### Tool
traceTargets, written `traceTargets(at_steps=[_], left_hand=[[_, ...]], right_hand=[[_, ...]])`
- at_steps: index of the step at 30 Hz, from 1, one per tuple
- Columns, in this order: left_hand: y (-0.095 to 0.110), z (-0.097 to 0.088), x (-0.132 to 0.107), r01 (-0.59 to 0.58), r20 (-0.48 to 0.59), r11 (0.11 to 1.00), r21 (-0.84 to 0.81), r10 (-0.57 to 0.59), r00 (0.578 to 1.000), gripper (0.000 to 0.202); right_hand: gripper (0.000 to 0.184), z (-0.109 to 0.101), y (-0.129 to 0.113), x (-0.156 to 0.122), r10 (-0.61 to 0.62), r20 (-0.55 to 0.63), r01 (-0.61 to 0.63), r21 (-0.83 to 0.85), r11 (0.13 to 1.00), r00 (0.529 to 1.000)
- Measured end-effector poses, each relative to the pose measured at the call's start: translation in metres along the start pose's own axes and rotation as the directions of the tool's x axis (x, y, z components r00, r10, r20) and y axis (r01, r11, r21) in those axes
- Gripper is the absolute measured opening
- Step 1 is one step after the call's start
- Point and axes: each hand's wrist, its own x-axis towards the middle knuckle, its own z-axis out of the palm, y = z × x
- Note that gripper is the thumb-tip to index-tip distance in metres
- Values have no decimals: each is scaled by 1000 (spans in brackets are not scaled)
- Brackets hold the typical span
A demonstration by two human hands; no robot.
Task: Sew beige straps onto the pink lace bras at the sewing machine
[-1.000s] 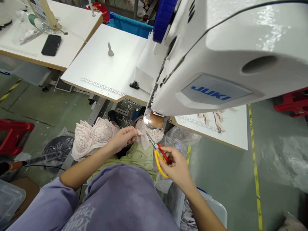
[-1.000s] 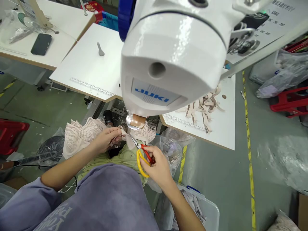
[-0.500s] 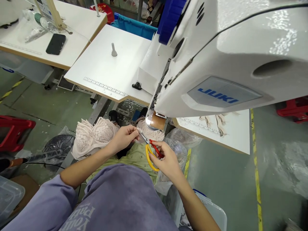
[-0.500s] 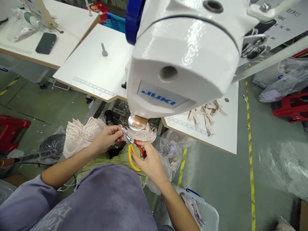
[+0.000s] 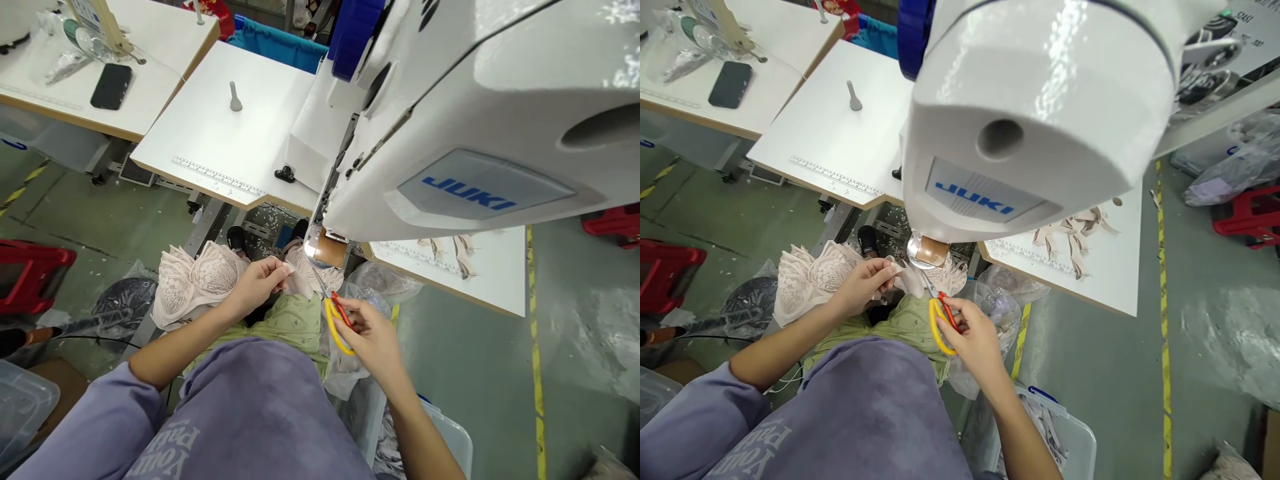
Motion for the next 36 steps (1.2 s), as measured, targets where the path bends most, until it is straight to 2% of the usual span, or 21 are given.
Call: traceTargets(at_steps=[2,5,8,10,12,15,17,18,19,20,21,23,24,25,27,29,30,31,33,35,36], left_hand=[[2,2,-1,23,15,994,-111,-22,1000,36],[4,5,-1,44,39,974,-223,-36,999,35],[6,5,-1,77,67,961,-267,-61,996,34],[10,5,-1,151,130,957,-247,-121,984,33],[16,5,0,250,243,949,-192,-201,949,30],[28,9,0,331,433,943,-39,-283,856,27],[33,10,-1,273,502,954,122,-296,813,29],[33,10,-2,192,486,958,214,-275,830,32],[30,10,-4,82,423,949,305,-212,881,34],[25,8,-6,-39,317,919,393,-95,944,34],[17,7,-8,-149,197,867,475,60,979,34],[-8,9,-14,-285,14,783,553,333,943,38],[-23,13,-16,-315,25,797,515,354,935,40],[-38,20,-19,-317,82,856,408,311,947,46],[-64,39,-24,-181,312,981,69,151,938,68],[-79,61,-30,-30,413,976,-214,119,903,79],[-82,71,-32,-12,399,952,-307,140,906,82],[-82,77,-35,-43,356,933,-357,178,917,85],[-72,81,-38,-189,263,930,-315,277,924,89],[-55,73,-38,-373,288,920,-122,393,874,94],[-45,65,-36,-476,343,879,-15,452,824,102]], right_hand=[[37,-23,12,9,49,-47,-53,-78,996,998],[42,-68,25,41,46,-246,-127,-323,938,968],[45,-101,20,70,-179,-345,-66,-591,804,921],[46,-99,6,74,-366,-347,34,-684,728,863],[46,-76,-11,65,-502,-273,197,-690,696,821],[36,-28,-30,47,-624,115,566,-569,596,773],[27,-7,-31,44,-628,257,662,-472,582,735],[27,-4,-29,46,-616,257,659,-436,613,744],[27,-4,-25,49,-595,215,625,-401,669,775],[24,-7,-20,52,-553,136,561,-360,745,822],[21,-11,-16,55,-483,29,469,-297,832,875],[19,-17,-8,59,-242,-182,243,-18,970,953],[21,-16,-6,59,-94,-227,140,196,971,969],[25,-12,-5,58,41,-209,52,420,906,977],[33,2,-9,53,187,-36,-97,753,651,982],[39,20,-17,42,189,135,-207,874,441,973],[38,27,-22,36,166,187,-239,890,389,968],[35,32,-26,29,141,201,-240,897,371,969],[28,34,-34,19,106,96,-132,895,426,990],[20,27,-41,16,48,-109,64,825,562,993],[18,22,-44,17,-4,-204,161,760,630,979]])
